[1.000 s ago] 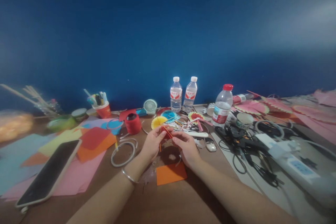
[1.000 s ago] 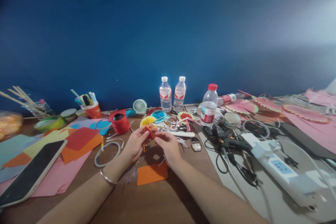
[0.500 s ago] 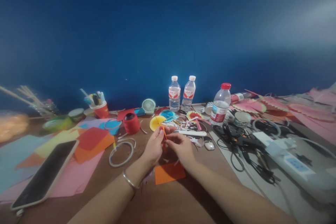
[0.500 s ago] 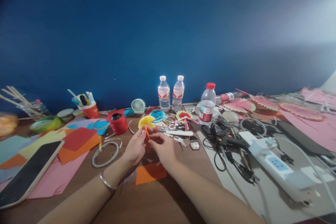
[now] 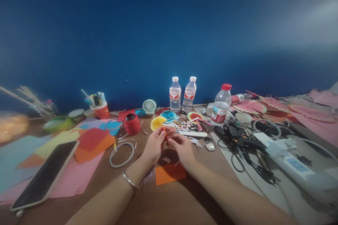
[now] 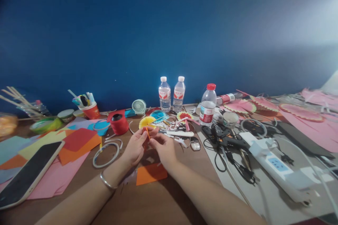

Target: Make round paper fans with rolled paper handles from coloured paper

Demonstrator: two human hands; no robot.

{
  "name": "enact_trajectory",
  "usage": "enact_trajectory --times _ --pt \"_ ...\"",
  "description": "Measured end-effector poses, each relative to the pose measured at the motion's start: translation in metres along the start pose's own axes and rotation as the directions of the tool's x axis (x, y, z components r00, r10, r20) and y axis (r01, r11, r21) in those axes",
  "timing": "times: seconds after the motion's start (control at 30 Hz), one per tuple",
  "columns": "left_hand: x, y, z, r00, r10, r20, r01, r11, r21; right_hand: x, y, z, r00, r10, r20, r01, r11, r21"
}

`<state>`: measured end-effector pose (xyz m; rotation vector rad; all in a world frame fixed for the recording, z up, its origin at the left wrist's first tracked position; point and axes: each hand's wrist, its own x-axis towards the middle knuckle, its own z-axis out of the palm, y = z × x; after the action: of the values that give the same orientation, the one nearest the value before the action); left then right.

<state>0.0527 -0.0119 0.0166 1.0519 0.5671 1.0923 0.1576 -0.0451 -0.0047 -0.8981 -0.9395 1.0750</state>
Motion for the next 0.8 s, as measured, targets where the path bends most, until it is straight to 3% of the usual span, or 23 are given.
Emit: enact_trajectory --times 0.2,0.37,0.5,0.6,0.8 --pt "0.0 0.003 -0.005 0.996 0.06 0.067 -0.068 0.989 0.128 0.003 0.007 -0.001 0.992 0.104 0.066 -0.113 0.984 0.14" --pt "-0.001 0.006 -0.008 0.992 0.005 0.124 -0.02 0.992 0.123 0.004 0.008 -0.003 0.997 0.069 0.019 -0.07 0.991 0.116" --pt "0.003 0.005 -0.012 0.994 0.095 0.045 -0.103 0.97 0.22 0.005 0.01 -0.006 0.997 0.055 -0.057 -0.05 0.995 0.085" --pt "0.006 0.004 -0.016 0.992 0.12 -0.04 -0.102 0.947 0.305 0.005 0.013 -0.007 0.995 0.062 -0.074 -0.057 0.996 0.066" --pt "0.007 0.004 -0.018 0.989 0.134 -0.064 -0.112 0.957 0.267 0.005 0.014 -0.009 0.999 0.03 -0.024 -0.03 0.999 0.023"
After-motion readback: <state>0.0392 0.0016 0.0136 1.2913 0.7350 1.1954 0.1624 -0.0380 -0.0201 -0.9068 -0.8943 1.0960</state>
